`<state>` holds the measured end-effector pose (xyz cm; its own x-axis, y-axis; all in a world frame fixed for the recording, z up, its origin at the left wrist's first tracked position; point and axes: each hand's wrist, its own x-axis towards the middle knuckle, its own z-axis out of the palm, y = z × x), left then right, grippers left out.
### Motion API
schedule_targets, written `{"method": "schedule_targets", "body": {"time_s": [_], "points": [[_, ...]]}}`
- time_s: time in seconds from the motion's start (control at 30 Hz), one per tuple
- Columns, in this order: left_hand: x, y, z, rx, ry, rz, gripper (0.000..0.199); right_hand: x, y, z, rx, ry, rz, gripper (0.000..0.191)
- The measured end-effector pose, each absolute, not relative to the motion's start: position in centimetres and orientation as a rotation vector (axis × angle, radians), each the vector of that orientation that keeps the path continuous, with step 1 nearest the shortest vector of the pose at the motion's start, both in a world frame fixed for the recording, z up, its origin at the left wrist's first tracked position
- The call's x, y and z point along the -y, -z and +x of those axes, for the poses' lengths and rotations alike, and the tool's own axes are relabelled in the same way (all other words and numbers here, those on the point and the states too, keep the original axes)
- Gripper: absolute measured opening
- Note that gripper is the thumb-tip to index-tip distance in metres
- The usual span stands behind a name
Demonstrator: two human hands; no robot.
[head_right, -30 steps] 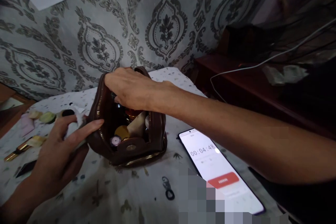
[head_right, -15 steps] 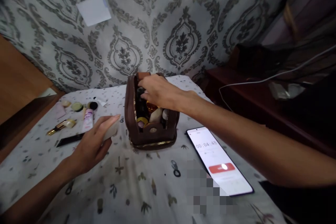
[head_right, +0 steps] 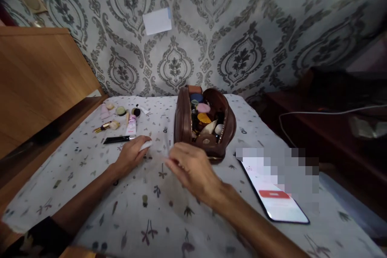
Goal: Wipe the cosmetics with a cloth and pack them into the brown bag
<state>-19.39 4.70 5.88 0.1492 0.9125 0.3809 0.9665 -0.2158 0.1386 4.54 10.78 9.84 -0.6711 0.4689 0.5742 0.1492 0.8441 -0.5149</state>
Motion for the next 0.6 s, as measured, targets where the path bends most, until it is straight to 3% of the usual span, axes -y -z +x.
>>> {"method": "schedule_targets", "body": {"time_s": [0.2,0.33,0.6], "points": [[-5.0,-5.0,-23.3,2.027,0.667,-1.969,0.045,-7.8,-4.4,-0.6,2.075,-1.216,-0.68,0.05],[-5.4,-5.2,-27.2,2.197,0.899,-1.629,0.039,-7.8,-2.4,-2.9,1.667,-1.748,-0.821,0.056],[-5.2,-5.1,-31.7,2.242,1.039,-1.356,0.031,-7.7,-1.6,-2.2,1.642,-1.765,-0.786,0.054]]}}
